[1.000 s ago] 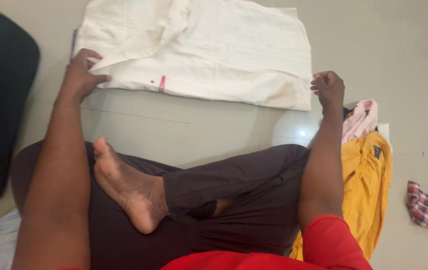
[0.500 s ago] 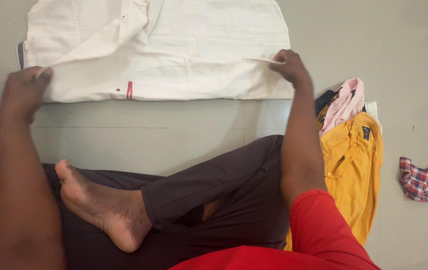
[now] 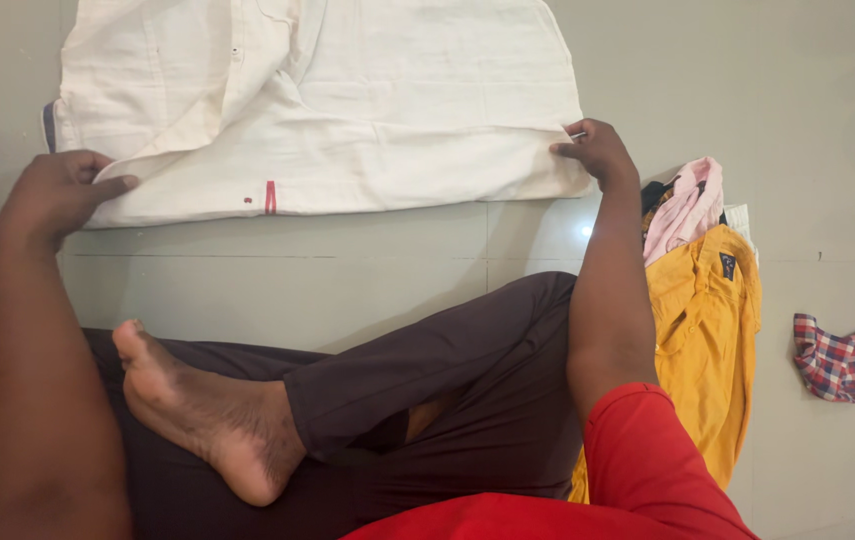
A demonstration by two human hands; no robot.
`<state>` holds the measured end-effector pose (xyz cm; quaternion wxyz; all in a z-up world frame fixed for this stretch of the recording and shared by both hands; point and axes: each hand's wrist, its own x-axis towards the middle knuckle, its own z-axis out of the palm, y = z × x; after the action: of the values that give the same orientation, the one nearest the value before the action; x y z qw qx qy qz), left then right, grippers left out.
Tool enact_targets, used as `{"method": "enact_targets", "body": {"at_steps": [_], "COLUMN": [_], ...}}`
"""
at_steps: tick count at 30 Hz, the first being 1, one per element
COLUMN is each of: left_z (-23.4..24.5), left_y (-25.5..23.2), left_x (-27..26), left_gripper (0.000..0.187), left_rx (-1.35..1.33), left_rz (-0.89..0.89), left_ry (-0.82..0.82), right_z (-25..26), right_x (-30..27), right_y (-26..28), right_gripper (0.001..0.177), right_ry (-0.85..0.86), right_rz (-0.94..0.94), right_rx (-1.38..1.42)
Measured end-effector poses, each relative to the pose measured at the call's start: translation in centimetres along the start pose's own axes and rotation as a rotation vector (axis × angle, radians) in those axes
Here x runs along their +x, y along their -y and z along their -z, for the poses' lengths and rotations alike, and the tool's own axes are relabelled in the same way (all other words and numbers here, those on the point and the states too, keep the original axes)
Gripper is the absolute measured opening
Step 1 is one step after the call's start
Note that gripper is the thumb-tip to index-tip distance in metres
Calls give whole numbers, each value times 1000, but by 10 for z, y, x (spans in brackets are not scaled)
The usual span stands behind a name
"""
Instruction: The person sits on the floor and folds a white long-sleeved shirt by hand. They button the shirt, smooth the fabric, fold the sleeves inward, and then fold the body of the shirt into a compact rectangle. Finally, they place the folded shirt into a black bag.
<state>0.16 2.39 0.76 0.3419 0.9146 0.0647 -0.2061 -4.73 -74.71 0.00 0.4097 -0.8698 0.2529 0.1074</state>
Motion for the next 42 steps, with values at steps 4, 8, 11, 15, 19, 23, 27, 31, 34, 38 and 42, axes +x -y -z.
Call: {"method": "enact_targets", "body": {"at_steps": [4,8,11,15,19,23,27,31,34,38,42], "left_z": [1,0,-7,-1,9,5,-6,-7,-4,-8,-13], "left_y": [10,3,5,13,12,5,2,5,12,14,2], "left_x": [8,5,6,11,5,2,5,6,8,14,15], "left_gripper": [39,46,47,44,57,71,73,70,73,72,67], "left_rx": [-30,45,25,128,218,189,209,247,265,250,271], "left_rz": [30,-46,-21,57,71,65,55,57,52,76,105], "left_ry": [28,-21,9,58,1,25,23,31,21,74,121], "right_z": [1,3,5,1,-26,-126,-245,-256,-199,-87,-46], "right_x": [9,3,4,11,-2,-50,-133,-135,-97,-73,-71], "right_y": [-22,-15,-20,-42,-5,93,175,173,117,38,0], "right_gripper": [38,29,29,28,16,31,66,83,80,73,70], "right_ry": [-5,39,28,-114,-508,-362,159,339,256,79,-78], "right_rz": [106,-58,-95,166,343,829,1032,951,904,677,497], "right_rx": [172,39,33,-51,-434,-329,-535,-853,-783,-770,-760]}}
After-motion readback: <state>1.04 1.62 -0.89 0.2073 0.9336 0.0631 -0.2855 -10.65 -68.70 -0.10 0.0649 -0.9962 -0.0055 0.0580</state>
